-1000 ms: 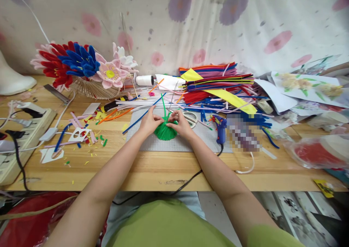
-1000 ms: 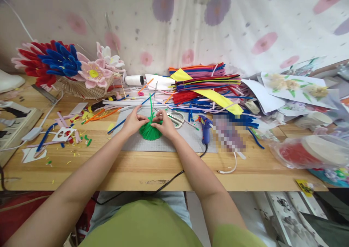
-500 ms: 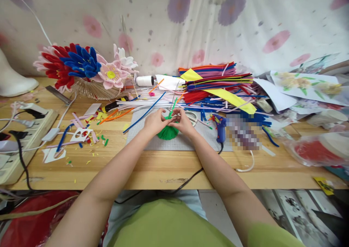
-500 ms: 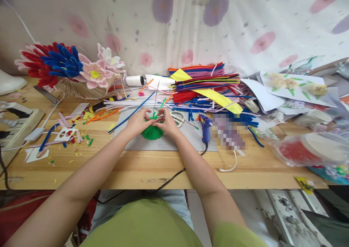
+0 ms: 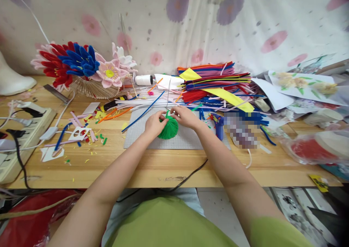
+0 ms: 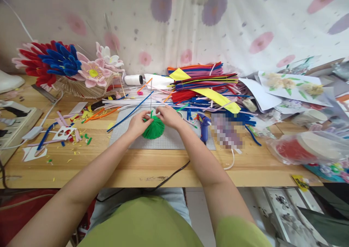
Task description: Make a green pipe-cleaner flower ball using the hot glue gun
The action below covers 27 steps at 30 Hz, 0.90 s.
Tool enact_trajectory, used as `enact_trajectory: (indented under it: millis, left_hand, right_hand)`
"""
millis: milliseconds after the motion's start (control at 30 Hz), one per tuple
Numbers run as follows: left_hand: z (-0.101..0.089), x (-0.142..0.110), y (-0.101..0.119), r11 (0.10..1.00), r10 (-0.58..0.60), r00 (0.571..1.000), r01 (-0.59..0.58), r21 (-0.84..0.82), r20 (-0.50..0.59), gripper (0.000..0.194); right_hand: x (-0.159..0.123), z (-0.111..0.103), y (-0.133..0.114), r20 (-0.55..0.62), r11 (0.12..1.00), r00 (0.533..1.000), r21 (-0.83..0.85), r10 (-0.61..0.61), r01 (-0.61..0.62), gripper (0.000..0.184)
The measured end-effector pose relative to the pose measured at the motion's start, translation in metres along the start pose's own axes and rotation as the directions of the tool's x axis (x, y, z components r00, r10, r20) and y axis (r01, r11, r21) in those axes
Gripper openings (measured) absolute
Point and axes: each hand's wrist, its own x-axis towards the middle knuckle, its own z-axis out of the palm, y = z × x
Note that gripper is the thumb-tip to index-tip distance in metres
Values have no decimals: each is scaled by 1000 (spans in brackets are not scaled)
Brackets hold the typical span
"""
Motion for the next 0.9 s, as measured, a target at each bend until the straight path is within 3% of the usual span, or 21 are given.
enact_trajectory:
  millis: [133,267,467,900]
  left_hand:
    - [2,-3,3,997,-28,999,30,70,-38,35]
    - [4,-6,2,995,-23,998,28,92,-62,34]
    - [10,-7,-2,1000,2,992,-2,5,-127,32]
    - [7,-7,-3,998,-43,993,37,-54,-111,35]
  right_hand:
    - [-12,-6,-4,111,993,992,-107,57,-45,20]
    - [-26,-2,-9,129,989,989,-135,71,-54,22]
    - [-35,4,-22,97,995,995,-101,30,-20,21]
    - [-30,20,-41,96,991,990,83,100,-108,10]
